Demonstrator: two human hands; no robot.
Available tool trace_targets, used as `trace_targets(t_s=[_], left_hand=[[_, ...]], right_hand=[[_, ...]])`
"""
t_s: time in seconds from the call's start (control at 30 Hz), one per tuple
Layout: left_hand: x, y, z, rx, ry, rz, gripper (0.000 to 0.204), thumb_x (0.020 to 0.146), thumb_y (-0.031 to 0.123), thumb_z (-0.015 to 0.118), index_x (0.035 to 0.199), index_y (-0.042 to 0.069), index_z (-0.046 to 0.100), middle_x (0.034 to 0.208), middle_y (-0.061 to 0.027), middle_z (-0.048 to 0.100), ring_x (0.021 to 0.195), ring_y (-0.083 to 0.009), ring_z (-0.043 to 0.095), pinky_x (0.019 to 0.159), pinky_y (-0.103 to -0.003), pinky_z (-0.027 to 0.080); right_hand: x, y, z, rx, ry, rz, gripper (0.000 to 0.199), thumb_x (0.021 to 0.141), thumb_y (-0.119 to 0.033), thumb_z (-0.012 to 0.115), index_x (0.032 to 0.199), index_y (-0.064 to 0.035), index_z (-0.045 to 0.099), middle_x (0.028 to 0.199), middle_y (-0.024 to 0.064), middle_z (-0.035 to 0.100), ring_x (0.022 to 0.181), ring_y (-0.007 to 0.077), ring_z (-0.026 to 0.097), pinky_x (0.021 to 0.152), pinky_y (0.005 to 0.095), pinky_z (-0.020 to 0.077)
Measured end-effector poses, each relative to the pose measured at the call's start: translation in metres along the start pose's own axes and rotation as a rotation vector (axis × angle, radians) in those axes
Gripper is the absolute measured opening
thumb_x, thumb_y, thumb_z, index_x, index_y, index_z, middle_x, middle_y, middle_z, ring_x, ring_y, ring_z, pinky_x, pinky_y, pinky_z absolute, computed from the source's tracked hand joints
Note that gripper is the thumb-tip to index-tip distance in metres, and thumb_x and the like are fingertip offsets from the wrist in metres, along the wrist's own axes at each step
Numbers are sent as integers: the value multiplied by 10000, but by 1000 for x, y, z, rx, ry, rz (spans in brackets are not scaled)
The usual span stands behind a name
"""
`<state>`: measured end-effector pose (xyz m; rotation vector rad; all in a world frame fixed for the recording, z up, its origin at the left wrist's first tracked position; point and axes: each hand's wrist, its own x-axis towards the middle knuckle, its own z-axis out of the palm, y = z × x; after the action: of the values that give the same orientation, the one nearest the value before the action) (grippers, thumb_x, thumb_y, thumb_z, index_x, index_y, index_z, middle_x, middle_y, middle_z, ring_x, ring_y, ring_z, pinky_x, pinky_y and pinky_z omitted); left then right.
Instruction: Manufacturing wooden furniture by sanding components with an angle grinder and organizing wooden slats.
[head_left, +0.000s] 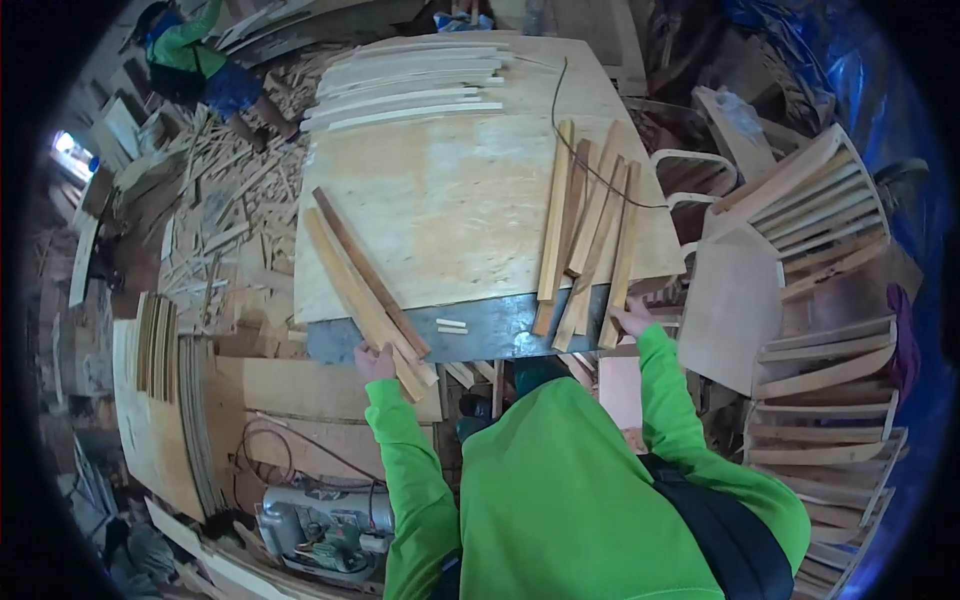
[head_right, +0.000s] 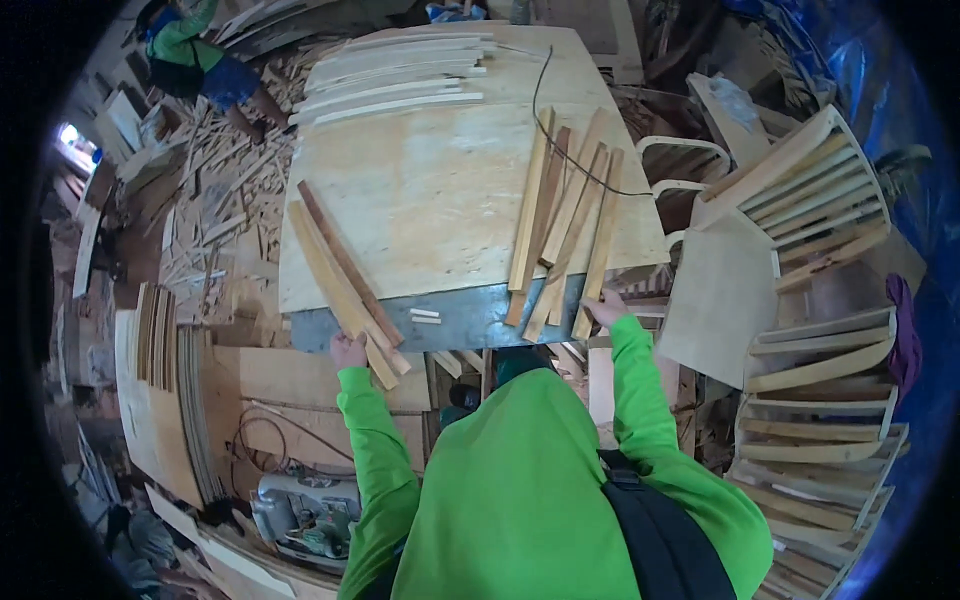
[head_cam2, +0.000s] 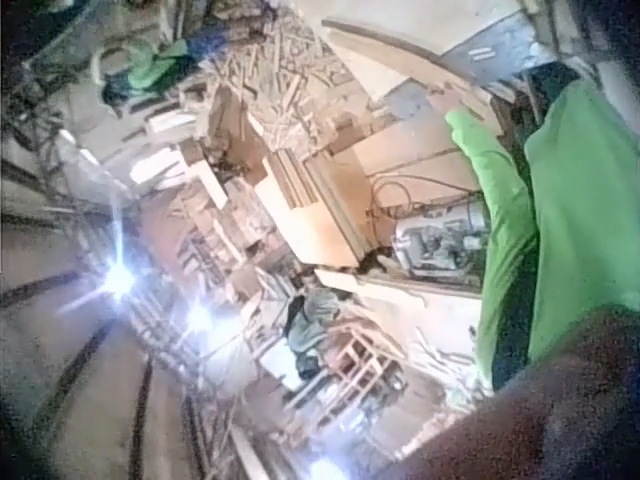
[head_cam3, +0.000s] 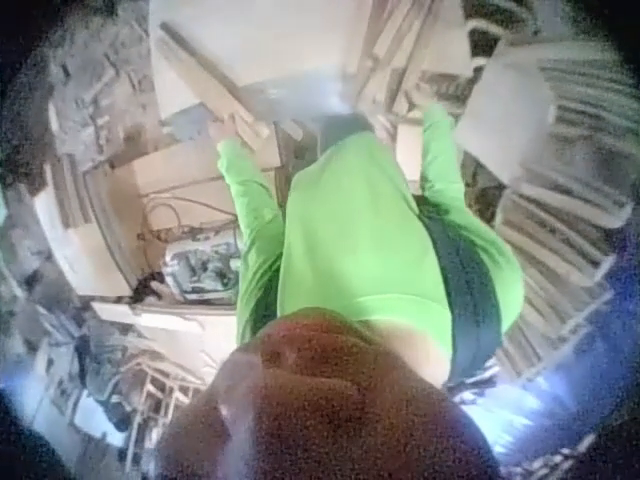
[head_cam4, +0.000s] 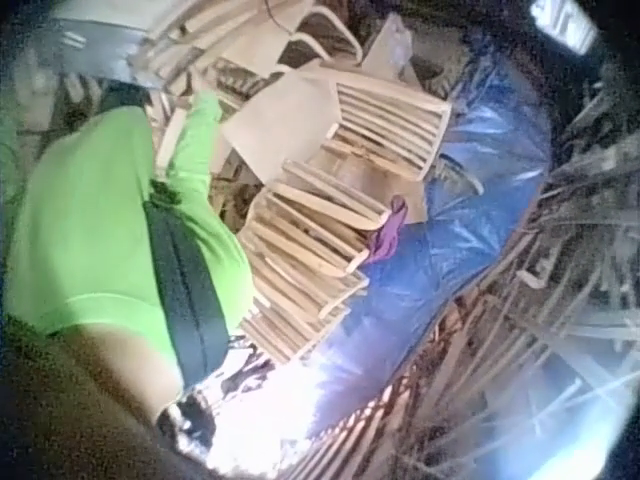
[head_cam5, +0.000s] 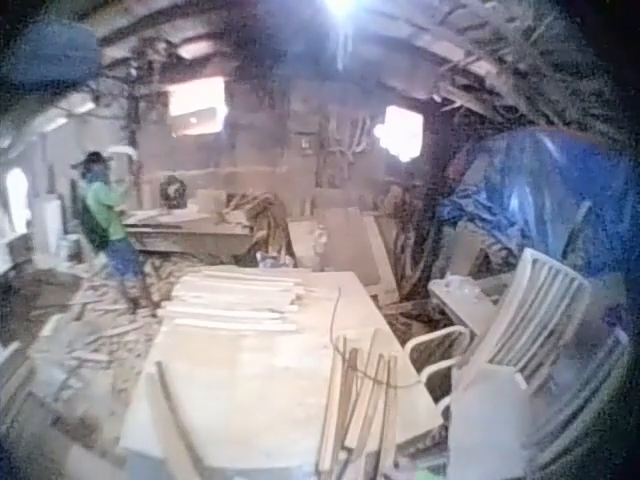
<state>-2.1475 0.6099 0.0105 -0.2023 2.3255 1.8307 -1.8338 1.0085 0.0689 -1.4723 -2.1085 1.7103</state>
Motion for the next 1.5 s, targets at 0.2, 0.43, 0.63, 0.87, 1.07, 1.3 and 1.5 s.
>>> trace_targets(t_s=[0.2, 0.43, 0.63, 0.87, 1.07, 1.3, 1.5], left_hand=[[-13, 33, -5, 290, 129, 95, 383, 774, 17, 594, 1123, -56, 455, 1018, -207, 584, 915, -276, 600, 808, -350, 463], [-38, 45, 9, 500, 324, 173, 480, 780, 153, 615, 1181, -61, 461, 1039, -254, 580, 905, -376, 592, 796, -409, 470], [-32, 42, 11, 850, 322, 159, 511, 741, 243, 659, 1145, -27, 501, 982, -202, 566, 944, -360, 538, 831, -439, 426], [-37, -8, 5, 469, 261, 46, 486, 707, 317, 706, 999, -23, 517, 965, -205, 554, 937, -319, 538, 826, -420, 425], [-26, -56, -7, -609, -174, -332, 512, 907, 450, 449, 1133, -9, 459, 1080, -175, 554, 989, -269, 563, 782, -399, 495], [-43, -26, -7, -393, -194, -349, 621, 779, 340, 696, 1133, -77, 402, 1086, -207, 523, 976, -240, 555, 763, -409, 502], [-80, 23, 19, -115, 72, -279, 722, 628, 271, 829, 1083, -44, 364, 1058, -203, 501, 944, -239, 533, 816, -347, 474]], right_hand=[[-53, -24, 37, -16, 366, 177, 288, 774, -219, 630, 918, 21, 565, 771, 165, 621, 562, 217, 609, 550, 341, 490], [-145, -36, 96, -41, 349, -141, 321, 845, -288, 573, 898, 26, 542, 712, 209, 606, 685, 357, 617, 614, 420, 468], [-154, -91, 148, -157, 23, -445, 354, 847, -275, 566, 984, 40, 482, 817, 255, 584, 776, 415, 587, 667, 451, 458], [-95, -109, 257, -273, -184, -512, 406, 832, -336, 563, 940, 49, 491, 849, 261, 554, 834, 440, 534, 762, 494, 426], [-74, -124, 333, -421, -115, -715, 427, 809, -315, 562, 974, 76, 510, 970, 235, 474, 904, 405, 493, 783, 457, 434], [-79, -121, 282, -444, -80, -762, 348, 710, -294, 617, 891, 1, 580, 983, 214, 476, 888, 384, 509, 738, 478, 420], [-2, -104, 126, -455, 628, -527, 384, 683, -281, 628, 932, 2, 555, 1033, 209, 472, 995, 367, 451, 792, 465, 414]])
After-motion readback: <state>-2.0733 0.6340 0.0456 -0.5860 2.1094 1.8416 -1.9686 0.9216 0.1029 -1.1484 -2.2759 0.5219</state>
